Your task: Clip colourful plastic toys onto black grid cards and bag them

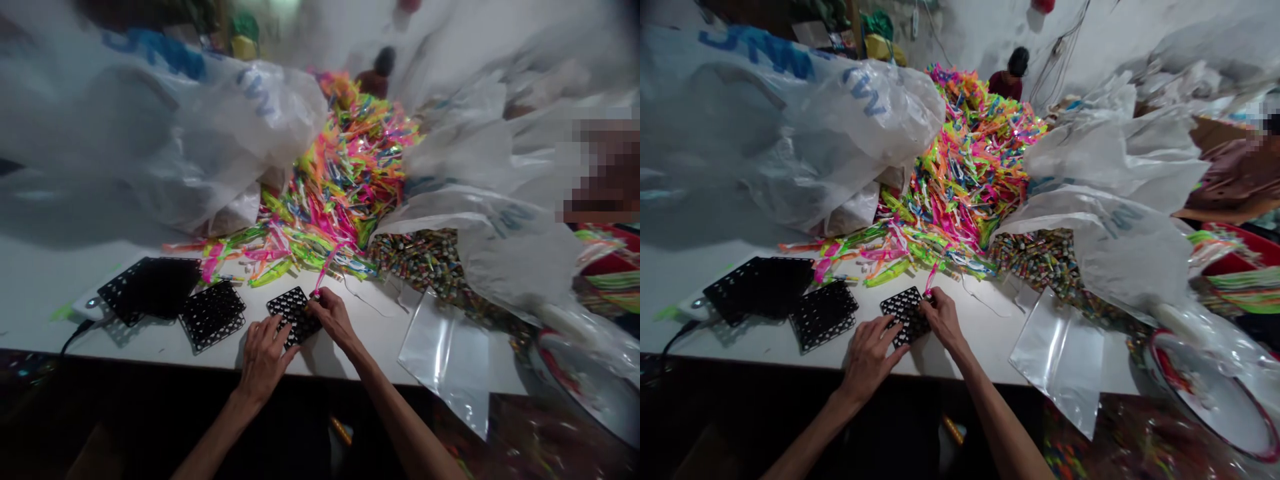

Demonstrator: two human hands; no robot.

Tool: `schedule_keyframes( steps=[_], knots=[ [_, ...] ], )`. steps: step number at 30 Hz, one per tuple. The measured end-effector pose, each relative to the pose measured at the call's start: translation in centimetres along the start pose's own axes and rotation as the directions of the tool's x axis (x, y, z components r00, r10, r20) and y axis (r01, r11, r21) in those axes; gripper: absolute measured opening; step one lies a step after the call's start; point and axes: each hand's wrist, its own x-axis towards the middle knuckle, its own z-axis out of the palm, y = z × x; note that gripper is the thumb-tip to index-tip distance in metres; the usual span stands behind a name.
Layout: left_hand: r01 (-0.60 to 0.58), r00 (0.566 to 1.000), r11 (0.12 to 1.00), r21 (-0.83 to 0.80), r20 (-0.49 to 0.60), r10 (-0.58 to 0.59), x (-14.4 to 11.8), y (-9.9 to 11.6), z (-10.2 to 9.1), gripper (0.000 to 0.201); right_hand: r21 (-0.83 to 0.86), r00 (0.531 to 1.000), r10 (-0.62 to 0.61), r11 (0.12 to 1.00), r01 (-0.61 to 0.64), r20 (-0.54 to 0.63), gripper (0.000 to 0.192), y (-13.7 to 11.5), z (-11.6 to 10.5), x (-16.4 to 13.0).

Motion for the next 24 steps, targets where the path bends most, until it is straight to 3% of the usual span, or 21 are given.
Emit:
schedule_keyframes(
  steps=[3,6,11,17,24],
  knots=[
    [-0.086,0.996,0.996,-0.019,0.039,0.086,-0.2,-1.6,0.1,0.030,0.017,0.998,0.024,1.000,-0.025,0.049,0.009,-0.3,-0.6,-0.2],
    [-0.153,0.986,0.987,-0.050,0.058,0.156,-0.4,-3.2,0.1,0.030,0.192,0.985,0.070,0.976,-0.099,0.155,0.015,-1.4,-1.1,-0.2],
    [-0.161,0.986,0.986,-0.050,0.045,0.164,-0.5,-3.2,0.2,0.029,0.414,0.940,0.074,0.884,-0.217,0.333,0.029,-2.6,-0.2,0.9],
    [-0.133,0.990,0.990,-0.037,0.043,0.135,-0.6,-2.9,0.3,0.031,0.330,0.957,0.078,0.928,-0.172,0.281,0.022,-2.4,2.3,2.8],
    [-0.089,0.994,0.995,-0.054,0.062,0.093,-0.6,-2.7,0.0,0.027,0.245,0.963,-0.004,0.967,-0.065,0.270,0.012,-3.1,3.9,4.2]
  ],
)
